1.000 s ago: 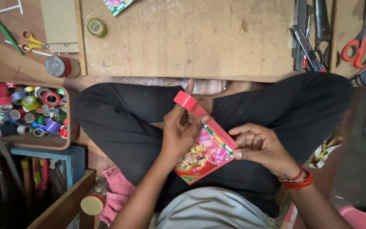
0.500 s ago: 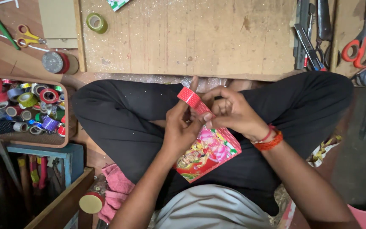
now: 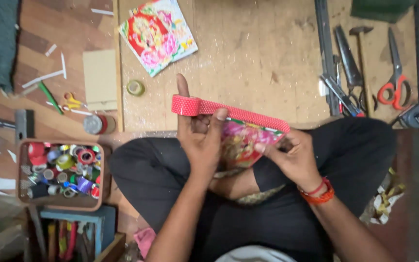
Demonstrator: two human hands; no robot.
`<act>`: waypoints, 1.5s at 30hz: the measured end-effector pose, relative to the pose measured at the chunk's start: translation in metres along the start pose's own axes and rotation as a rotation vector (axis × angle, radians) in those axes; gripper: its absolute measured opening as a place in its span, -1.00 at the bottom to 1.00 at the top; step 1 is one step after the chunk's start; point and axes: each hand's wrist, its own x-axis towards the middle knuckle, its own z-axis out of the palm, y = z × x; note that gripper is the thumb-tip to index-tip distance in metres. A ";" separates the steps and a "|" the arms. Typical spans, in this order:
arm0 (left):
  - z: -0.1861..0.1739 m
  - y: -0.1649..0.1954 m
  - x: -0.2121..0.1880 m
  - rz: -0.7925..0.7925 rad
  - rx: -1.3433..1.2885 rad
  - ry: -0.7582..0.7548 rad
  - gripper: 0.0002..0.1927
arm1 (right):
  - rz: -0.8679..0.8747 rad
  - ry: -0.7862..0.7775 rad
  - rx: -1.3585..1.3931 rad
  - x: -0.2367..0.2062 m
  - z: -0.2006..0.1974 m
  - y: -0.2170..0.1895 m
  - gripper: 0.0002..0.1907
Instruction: The person wraps a printed card with clear plastic film and secures the edges with red patterned tape. They then fold the taped edges and use a needle to tuck the tape ends under the film for a neat finish. The process is repeated for a second card.
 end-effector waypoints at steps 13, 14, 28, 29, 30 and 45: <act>0.036 -0.043 0.050 -0.002 -0.383 0.114 0.02 | -0.356 0.251 -0.471 0.074 -0.005 0.013 -0.80; 0.035 -0.046 0.049 -0.005 -0.363 0.128 0.00 | -0.313 0.320 -0.487 0.073 -0.003 0.015 -0.70; 0.055 -0.051 0.058 0.007 -0.320 0.209 -0.02 | -0.579 0.329 -1.388 0.079 0.034 -0.005 -0.41; 0.057 -0.051 0.057 0.017 -0.334 0.211 -0.03 | -0.568 0.333 -1.343 0.076 0.029 -0.005 -0.43; 0.058 -0.051 0.057 0.017 -0.330 0.213 -0.02 | -0.558 0.345 -1.303 0.073 0.023 -0.006 -0.45; 0.026 -0.098 0.045 0.042 -0.275 -0.101 0.18 | -0.637 0.344 -1.238 0.060 0.004 -0.029 -0.59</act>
